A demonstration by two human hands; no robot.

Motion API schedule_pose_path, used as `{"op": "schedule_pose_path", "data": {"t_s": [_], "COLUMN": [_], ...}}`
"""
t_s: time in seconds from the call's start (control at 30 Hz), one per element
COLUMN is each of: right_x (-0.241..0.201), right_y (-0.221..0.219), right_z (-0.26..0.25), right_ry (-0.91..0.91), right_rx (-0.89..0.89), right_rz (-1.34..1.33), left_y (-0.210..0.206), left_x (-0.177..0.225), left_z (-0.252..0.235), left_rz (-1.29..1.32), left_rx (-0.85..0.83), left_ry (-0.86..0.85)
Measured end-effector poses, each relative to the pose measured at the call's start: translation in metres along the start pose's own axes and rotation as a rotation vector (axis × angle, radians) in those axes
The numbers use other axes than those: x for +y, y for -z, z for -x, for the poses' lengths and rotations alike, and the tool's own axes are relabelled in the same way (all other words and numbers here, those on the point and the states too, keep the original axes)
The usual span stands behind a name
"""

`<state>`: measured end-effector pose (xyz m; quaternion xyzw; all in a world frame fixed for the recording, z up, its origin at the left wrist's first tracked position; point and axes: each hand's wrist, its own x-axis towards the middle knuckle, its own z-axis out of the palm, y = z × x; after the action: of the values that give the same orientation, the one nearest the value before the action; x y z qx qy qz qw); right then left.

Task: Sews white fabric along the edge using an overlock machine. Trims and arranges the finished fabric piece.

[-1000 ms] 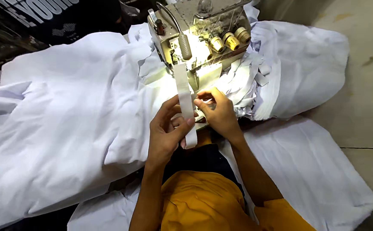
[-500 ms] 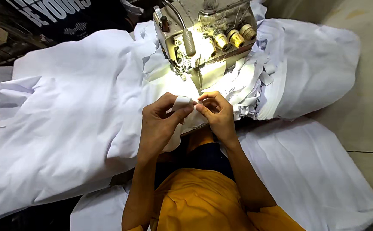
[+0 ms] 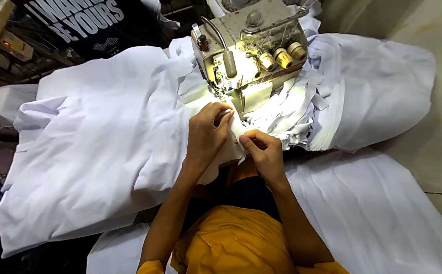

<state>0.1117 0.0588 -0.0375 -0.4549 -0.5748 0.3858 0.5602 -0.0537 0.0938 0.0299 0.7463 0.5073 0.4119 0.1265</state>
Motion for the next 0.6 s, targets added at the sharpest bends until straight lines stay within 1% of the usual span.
{"op": "schedule_pose_path", "data": {"t_s": [0.07, 0.17, 0.3, 0.47, 0.6], "right_x": [-0.001, -0.001, 0.003, 0.006, 0.007], "right_y": [0.000, 0.000, 0.002, 0.003, 0.004], "right_z": [0.002, 0.003, 0.005, 0.012, 0.016], "right_ry": [0.000, 0.014, 0.031, 0.032, 0.021], "right_rx": [0.020, 0.044, 0.073, 0.118, 0.146], "right_rz": [0.012, 0.036, 0.062, 0.072, 0.080], "left_y": [0.005, 0.010, 0.014, 0.004, -0.006], "left_x": [-0.005, -0.014, -0.024, -0.027, -0.029], "left_z": [-0.010, -0.029, -0.044, -0.050, -0.051], "left_rz": [-0.020, 0.031, 0.042, -0.007, -0.072], "left_rx": [-0.030, -0.077, -0.062, 0.031, 0.135], "left_ry": [-0.067, -0.085, -0.118, -0.235, -0.217]}}
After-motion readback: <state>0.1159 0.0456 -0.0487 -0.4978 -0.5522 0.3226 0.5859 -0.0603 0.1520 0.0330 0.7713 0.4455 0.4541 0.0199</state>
